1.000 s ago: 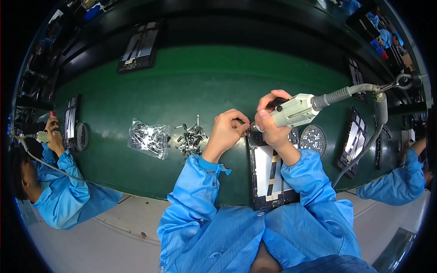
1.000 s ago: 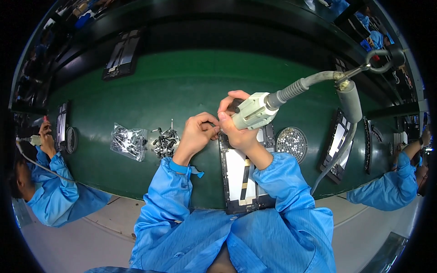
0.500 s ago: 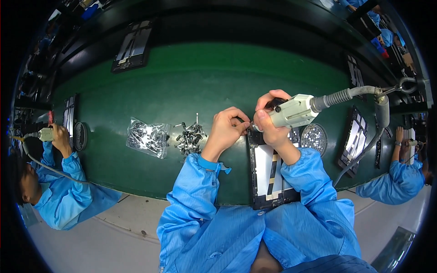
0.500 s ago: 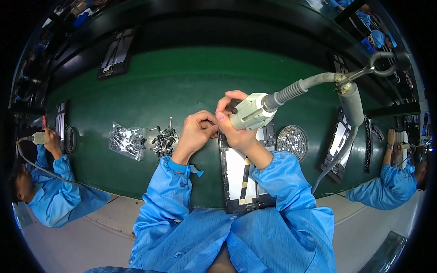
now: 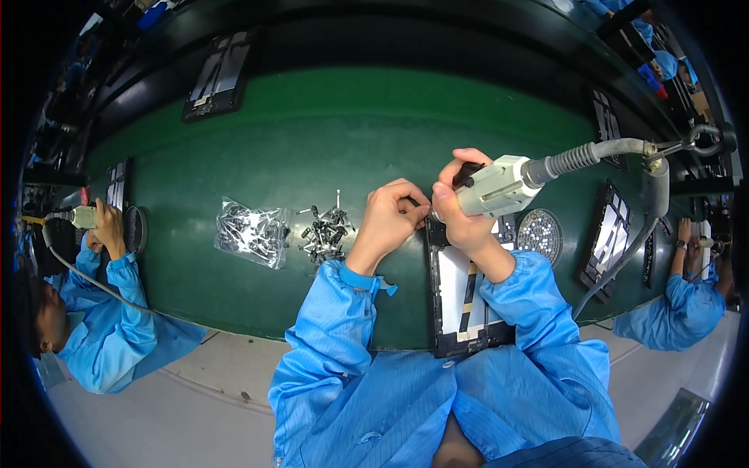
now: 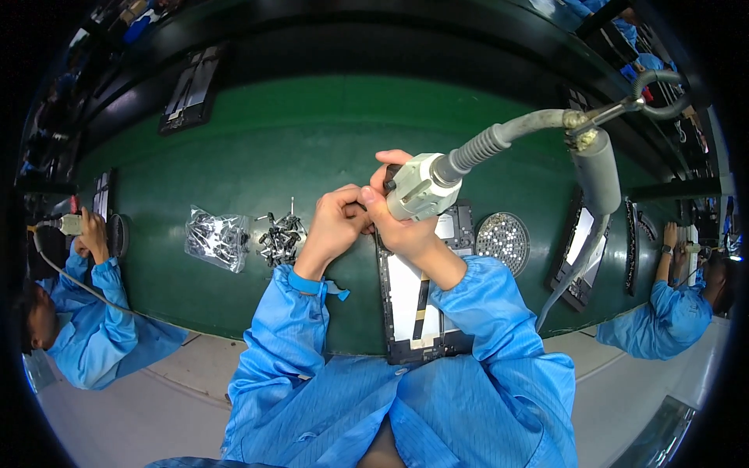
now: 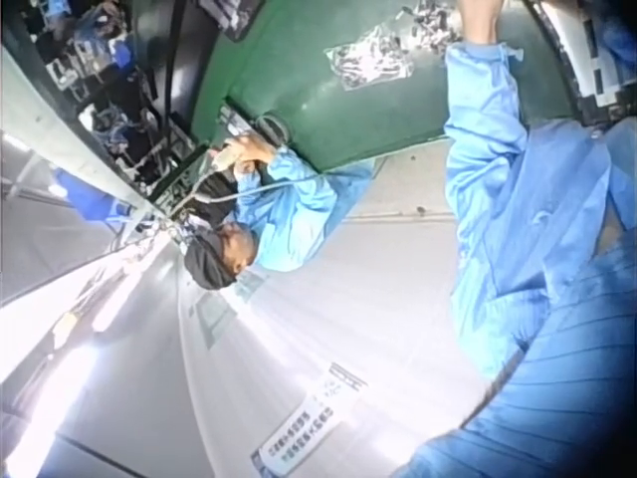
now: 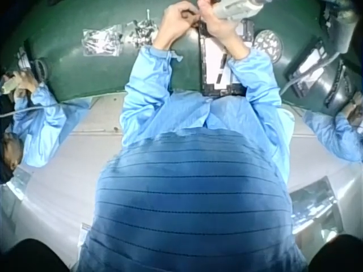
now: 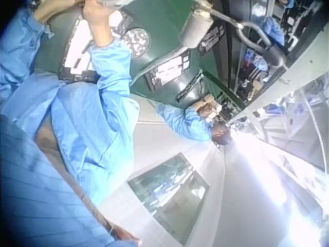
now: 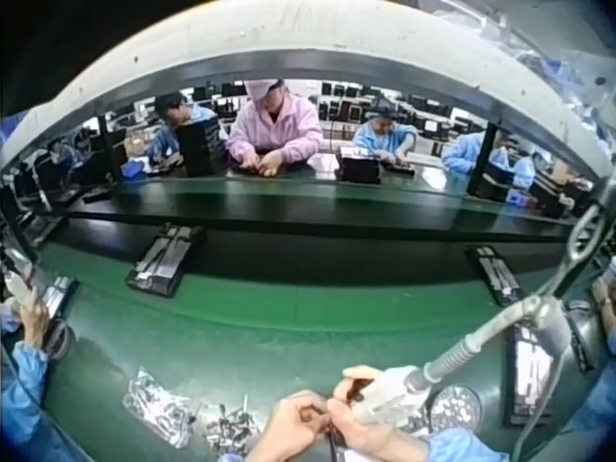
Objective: The person assembles electronic tablet components by fastening screws into a circuit board and housing with an electric screwdriver.
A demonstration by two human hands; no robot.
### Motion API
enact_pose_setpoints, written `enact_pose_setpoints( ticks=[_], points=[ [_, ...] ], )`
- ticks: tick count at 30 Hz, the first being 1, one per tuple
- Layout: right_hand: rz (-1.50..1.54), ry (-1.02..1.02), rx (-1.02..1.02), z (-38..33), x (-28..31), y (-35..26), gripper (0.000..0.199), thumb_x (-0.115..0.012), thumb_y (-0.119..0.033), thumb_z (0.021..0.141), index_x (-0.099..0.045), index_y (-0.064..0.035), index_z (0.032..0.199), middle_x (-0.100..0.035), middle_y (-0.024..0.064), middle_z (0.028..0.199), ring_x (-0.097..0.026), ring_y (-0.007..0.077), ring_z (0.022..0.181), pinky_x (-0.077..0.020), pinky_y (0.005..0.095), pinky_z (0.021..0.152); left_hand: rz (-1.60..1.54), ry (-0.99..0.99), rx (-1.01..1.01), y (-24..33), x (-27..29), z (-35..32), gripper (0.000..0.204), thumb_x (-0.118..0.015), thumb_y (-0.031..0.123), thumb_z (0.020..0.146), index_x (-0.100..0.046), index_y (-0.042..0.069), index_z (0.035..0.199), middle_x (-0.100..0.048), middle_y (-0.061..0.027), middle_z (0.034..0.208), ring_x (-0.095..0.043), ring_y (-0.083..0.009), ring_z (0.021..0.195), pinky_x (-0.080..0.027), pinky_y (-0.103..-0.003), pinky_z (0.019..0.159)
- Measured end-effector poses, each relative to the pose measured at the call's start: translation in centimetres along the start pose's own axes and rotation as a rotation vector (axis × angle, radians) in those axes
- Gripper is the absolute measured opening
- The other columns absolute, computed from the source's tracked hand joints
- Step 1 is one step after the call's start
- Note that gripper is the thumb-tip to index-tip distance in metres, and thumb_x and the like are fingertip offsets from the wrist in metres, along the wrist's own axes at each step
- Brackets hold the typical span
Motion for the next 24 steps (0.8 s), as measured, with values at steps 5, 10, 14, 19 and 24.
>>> enact_pose_setpoints(
  ticks=[5,10,14,19,24],
  points=[
    [-0.032,0.003,0.009,0.1,-0.2,0.1,0.041,-0.060,0.006,0.081,-0.044,0.0013,0.118,-0.049,0.0015,0.070,-0.045,0.0059,0.059,-0.0359,0.0206,0.052,-0.008,0.012,0.006,0.6,0.1,0.2,0.008,-0.065,-0.011,0.073,-0.058,-0.007,0.072,-0.056,-0.0068,0.078,-0.062,-0.0136,0.059,-0.046,-0.026,0.049],
    [-0.083,-0.008,0.062,-0.2,-0.4,-0.3,0.040,-0.060,0.007,0.081,-0.044,0.0012,0.117,-0.049,0.0014,0.069,-0.045,0.0059,0.059,-0.0359,0.0209,0.053,0.045,0.011,-0.021,1.1,0.1,0.1,0.008,-0.065,-0.010,0.073,-0.058,-0.007,0.071,-0.056,-0.0074,0.078,-0.063,-0.0138,0.059,-0.046,-0.026,0.049],
    [-0.084,-0.013,0.085,-0.7,-0.3,-0.4,0.042,-0.060,0.006,0.082,-0.043,-0.0002,0.119,-0.050,0.0023,0.074,-0.046,0.0062,0.060,-0.0366,0.0208,0.054,0.073,0.007,-0.017,0.5,0.3,0.0,0.007,-0.065,-0.010,0.073,-0.060,-0.006,0.076,-0.056,-0.0074,0.078,-0.062,-0.0132,0.058,-0.046,-0.026,0.049],
    [0.235,0.103,-0.005,-0.8,0.6,-0.2,0.057,-0.061,0.006,0.080,-0.033,-0.0012,0.129,-0.052,0.0092,0.093,-0.050,0.0070,0.062,-0.0433,0.0190,0.054,0.215,0.158,-0.151,2.7,0.1,-3.3,0.017,-0.064,-0.005,0.076,-0.061,-0.003,0.093,-0.059,-0.0104,0.081,-0.063,-0.0182,0.058,-0.048,-0.030,0.051],
    [0.326,0.278,0.187,2.5,4.2,-5.2,0.050,-0.055,0.001,0.083,-0.033,-0.0019,0.128,-0.052,0.0101,0.088,-0.046,0.0085,0.051,-0.0436,0.0233,0.046,0.460,0.154,0.202,2.5,-2.3,-16.1,0.035,-0.069,0.015,0.079,-0.059,-0.001,0.109,-0.062,-0.0172,0.082,-0.064,-0.0224,0.065,-0.051,-0.033,0.059]
  ],
)
Point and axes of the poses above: each hand's wrist, its own z-axis towards the middle knuckle, its own x-axis out of the back of the hand, y = z × x, the point moved 6 cm from there along z, towards the middle knuckle
